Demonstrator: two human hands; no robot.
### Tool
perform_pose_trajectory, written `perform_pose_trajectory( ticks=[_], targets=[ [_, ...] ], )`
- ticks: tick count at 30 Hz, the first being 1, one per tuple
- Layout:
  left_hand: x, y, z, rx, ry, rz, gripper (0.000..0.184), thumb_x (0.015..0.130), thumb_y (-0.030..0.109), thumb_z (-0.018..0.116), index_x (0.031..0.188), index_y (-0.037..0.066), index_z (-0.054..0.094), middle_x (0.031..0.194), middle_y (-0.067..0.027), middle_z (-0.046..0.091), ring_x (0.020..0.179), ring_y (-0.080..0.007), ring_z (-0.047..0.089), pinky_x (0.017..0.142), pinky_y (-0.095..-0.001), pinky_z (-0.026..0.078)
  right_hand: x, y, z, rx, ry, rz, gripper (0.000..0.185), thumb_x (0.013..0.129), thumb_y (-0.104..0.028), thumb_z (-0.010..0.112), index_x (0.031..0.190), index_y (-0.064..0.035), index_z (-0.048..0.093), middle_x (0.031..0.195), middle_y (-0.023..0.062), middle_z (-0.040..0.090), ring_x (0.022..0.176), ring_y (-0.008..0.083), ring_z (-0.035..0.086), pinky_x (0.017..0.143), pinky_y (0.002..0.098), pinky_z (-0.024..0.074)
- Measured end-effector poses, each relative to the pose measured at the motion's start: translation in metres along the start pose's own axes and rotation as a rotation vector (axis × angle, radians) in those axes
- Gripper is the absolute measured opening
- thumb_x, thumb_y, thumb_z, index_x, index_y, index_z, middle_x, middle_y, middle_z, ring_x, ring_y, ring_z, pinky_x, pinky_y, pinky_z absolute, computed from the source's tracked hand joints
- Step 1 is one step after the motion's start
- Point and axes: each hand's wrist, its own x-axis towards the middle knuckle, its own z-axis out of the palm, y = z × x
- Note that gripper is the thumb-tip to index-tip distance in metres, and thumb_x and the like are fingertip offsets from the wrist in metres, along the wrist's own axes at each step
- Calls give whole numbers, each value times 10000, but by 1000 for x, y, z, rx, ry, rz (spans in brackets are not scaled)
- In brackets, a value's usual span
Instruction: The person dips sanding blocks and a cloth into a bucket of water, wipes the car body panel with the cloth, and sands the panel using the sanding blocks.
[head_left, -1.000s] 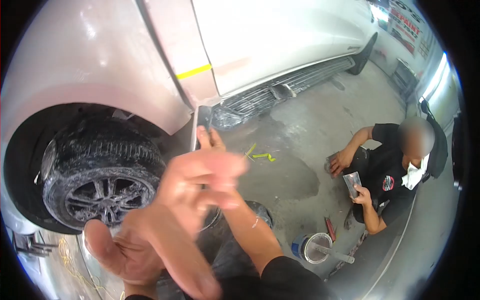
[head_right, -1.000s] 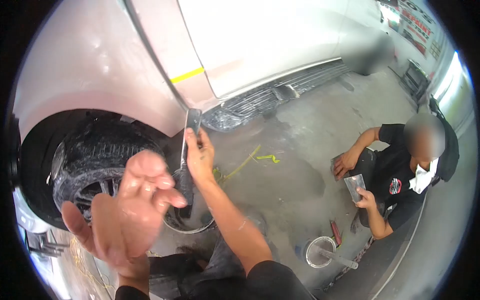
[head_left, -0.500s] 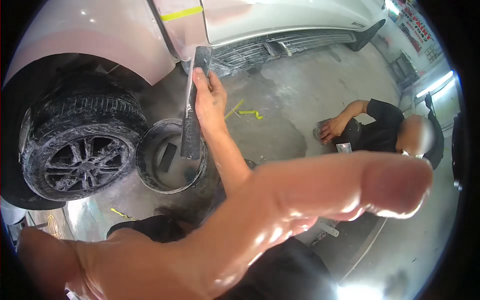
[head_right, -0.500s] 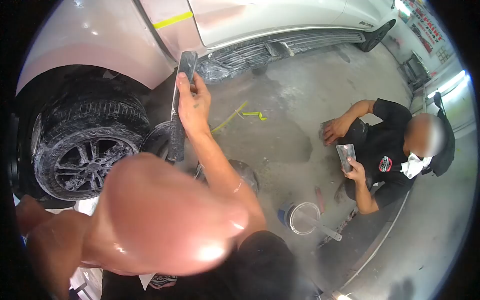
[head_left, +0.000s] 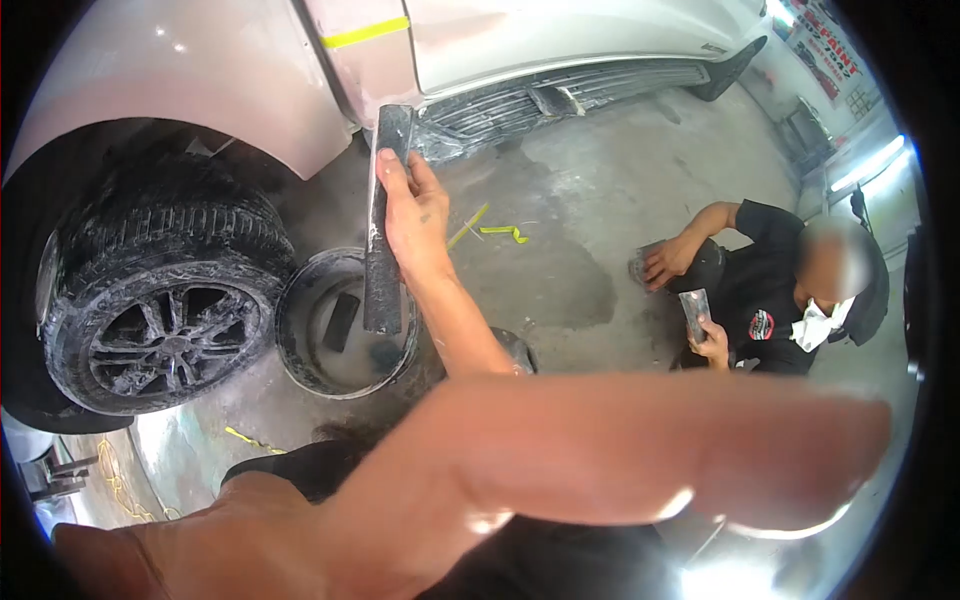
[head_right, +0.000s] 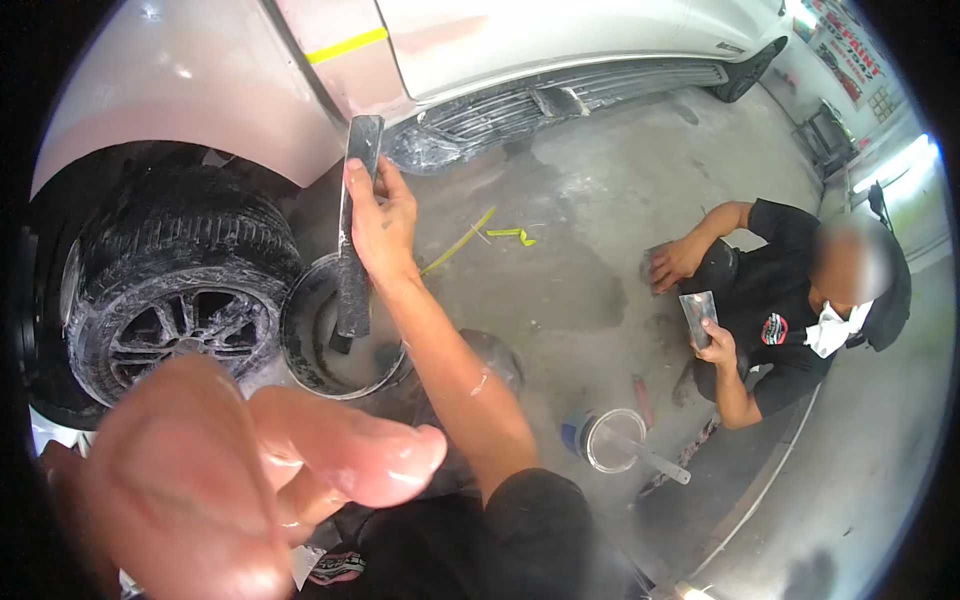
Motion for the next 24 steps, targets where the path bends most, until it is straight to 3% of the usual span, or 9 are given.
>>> perform_pose_trajectory(
  ticks=[9, 20, 24],
  targets=[
    [14, -22, 12, -33, -184, 11, 427, 1097, 334, 512, 1357, -1, 559, 1503, -411, 456, 1499, -520, 360, 1260, -667, 213, 0, 7, 10, -22, -33, -16, 444, 1028, -338, 716, 1325, -13, 662, 946, -25, 658, 791, 40, 529, 656, 235, 412],
    [21, -73, 39, -63, -337, -3, 457, 1102, 368, 483, 1389, 18, 546, 1524, -389, 439, 1510, -509, 341, 1256, -669, 215, -9, 16, 1, 26, -48, -72, 476, 1024, -329, 722, 1360, -1, 646, 932, -29, 653, 762, 37, 523, 626, 237, 403],
    [36, -60, 38, -93, -334, 1, 469, 1104, 380, 472, 1401, 24, 542, 1532, -381, 434, 1514, -504, 334, 1254, -670, 215, 1, 7, 6, -13, -34, -18, 489, 1026, -321, 720, 1377, 8, 634, 916, -32, 647, 741, 36, 518, 616, 239, 396]
  ],
)
